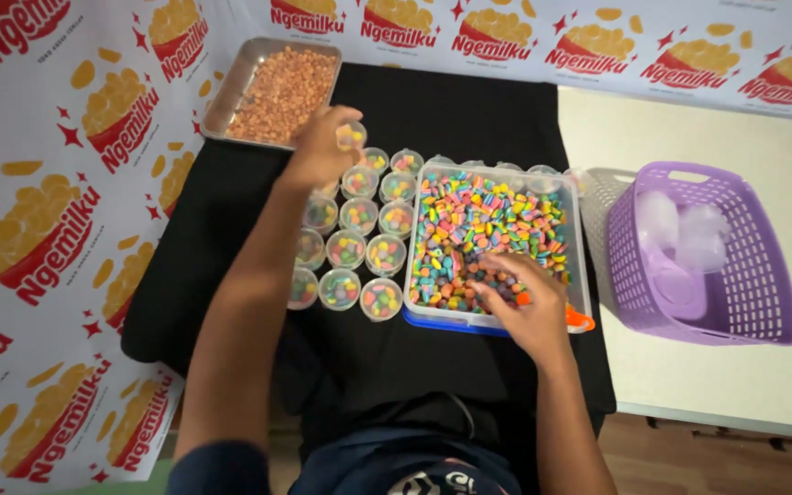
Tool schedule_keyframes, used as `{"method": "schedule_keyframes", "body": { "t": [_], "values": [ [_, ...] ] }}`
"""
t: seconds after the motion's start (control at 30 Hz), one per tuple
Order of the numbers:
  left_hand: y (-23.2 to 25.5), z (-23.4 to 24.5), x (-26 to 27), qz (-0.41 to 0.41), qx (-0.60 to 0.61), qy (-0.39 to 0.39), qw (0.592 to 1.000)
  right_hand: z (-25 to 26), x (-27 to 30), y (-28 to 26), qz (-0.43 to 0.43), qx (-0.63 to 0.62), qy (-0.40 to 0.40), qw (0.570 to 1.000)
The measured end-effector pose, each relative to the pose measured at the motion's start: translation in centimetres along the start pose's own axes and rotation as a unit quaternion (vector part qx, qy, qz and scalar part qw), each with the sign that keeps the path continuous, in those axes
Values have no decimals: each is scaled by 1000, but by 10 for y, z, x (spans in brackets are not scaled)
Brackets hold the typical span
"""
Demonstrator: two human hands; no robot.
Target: The person fills small plastic cups with colorful candy pieces using an orange spoon and then seals each cup with a clear lid.
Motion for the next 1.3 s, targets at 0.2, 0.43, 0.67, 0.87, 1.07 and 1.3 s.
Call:
{"method": "schedule_keyframes", "body": {
  "t": [0.2,0.43,0.67,0.87,1.07,1.3],
  "values": [
    [-36,-17,-19,77,-161,-120,977,4,5,12,-21,-9,2,1000],
    [-32,-24,-17,115,-200,-181,956,5,4,6,-24,-14,-8,1000],
    [14,24,-8,129,-151,-167,966,3,4,8,-28,0,4,1000],
    [15,-3,8,51,-185,-153,969,4,1,5,-19,2,8,1000],
    [15,-2,17,57,-217,-157,962,4,2,9,-12,8,8,1000],
    [46,20,24,-8,-74,1,997,3,2,9,-34,14,12,999]
  ]
}}
Point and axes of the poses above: each hand's wrist, its own x-axis away from the middle knuckle, its own z-axis out of the back of the hand, y = z × x, the point moved 5 cm from there along -x, towards the middle knuckle, and after that the axes turned 7 degrees about -x, right-handed, at the moved point
